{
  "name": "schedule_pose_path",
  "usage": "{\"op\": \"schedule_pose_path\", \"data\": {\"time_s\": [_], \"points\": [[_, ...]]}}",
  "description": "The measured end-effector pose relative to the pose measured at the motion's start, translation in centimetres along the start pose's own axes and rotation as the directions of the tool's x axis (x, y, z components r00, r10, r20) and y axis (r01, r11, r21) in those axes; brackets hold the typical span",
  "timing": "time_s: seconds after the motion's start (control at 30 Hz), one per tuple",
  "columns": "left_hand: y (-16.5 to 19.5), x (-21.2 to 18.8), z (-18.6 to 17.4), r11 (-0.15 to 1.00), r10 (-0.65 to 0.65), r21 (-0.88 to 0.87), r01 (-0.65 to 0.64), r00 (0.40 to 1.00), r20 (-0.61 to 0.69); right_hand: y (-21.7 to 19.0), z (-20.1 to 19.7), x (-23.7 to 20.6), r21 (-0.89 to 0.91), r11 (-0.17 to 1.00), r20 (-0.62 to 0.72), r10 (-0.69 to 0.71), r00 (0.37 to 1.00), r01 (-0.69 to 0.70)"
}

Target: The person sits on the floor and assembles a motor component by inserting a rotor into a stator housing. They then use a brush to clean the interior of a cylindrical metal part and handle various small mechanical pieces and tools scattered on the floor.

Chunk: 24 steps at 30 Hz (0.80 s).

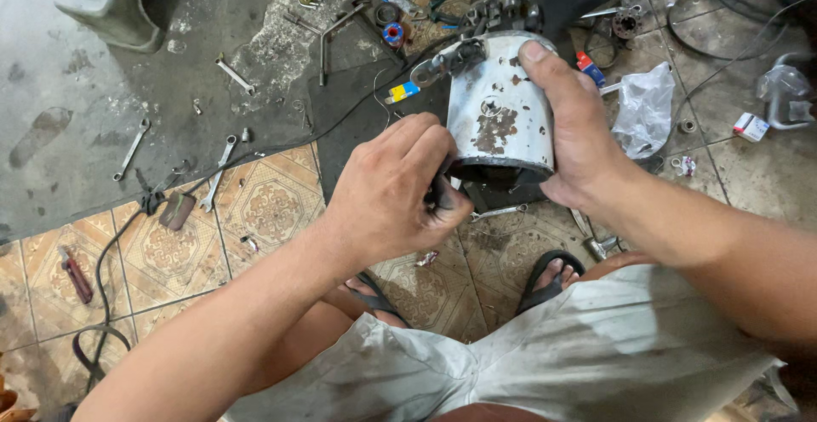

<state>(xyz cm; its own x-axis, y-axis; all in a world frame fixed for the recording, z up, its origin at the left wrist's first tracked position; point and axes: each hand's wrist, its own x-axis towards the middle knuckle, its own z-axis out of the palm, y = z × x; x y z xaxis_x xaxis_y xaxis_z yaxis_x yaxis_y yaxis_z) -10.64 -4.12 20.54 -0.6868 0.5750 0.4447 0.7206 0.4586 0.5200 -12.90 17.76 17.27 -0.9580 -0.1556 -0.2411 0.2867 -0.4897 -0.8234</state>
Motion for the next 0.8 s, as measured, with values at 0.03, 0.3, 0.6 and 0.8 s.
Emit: {"op": "schedule_pose_path", "data": {"time_s": [0.03, 0.3, 0.6, 0.8], "points": [[0.1, -0.1, 0.0, 0.999, -0.020, -0.033, 0.020, 1.000, 0.004, -0.1, 0.0, 0.0, 0.007, 1.000, -0.002, -0.005, 1.000, 0.005], [1.0, -0.4, 0.0, 0.967, -0.074, -0.244, 0.076, 0.997, 0.017, -0.1, -0.4, 0.2, -0.018, 1.000, -0.038, -0.001, 0.999, 0.000], [0.2, -0.6, -0.1, 0.962, -0.216, -0.089, 0.259, 0.918, 0.334, -0.4, -1.1, 1.3, 0.081, 0.996, 0.028, -0.024, 0.999, 0.021], [0.3, -0.3, -0.8, 0.952, -0.227, -0.221, 0.212, 0.973, -0.045, -0.4, -1.1, 1.1, 0.076, 0.997, -0.001, 0.023, 1.000, -0.022]]}}
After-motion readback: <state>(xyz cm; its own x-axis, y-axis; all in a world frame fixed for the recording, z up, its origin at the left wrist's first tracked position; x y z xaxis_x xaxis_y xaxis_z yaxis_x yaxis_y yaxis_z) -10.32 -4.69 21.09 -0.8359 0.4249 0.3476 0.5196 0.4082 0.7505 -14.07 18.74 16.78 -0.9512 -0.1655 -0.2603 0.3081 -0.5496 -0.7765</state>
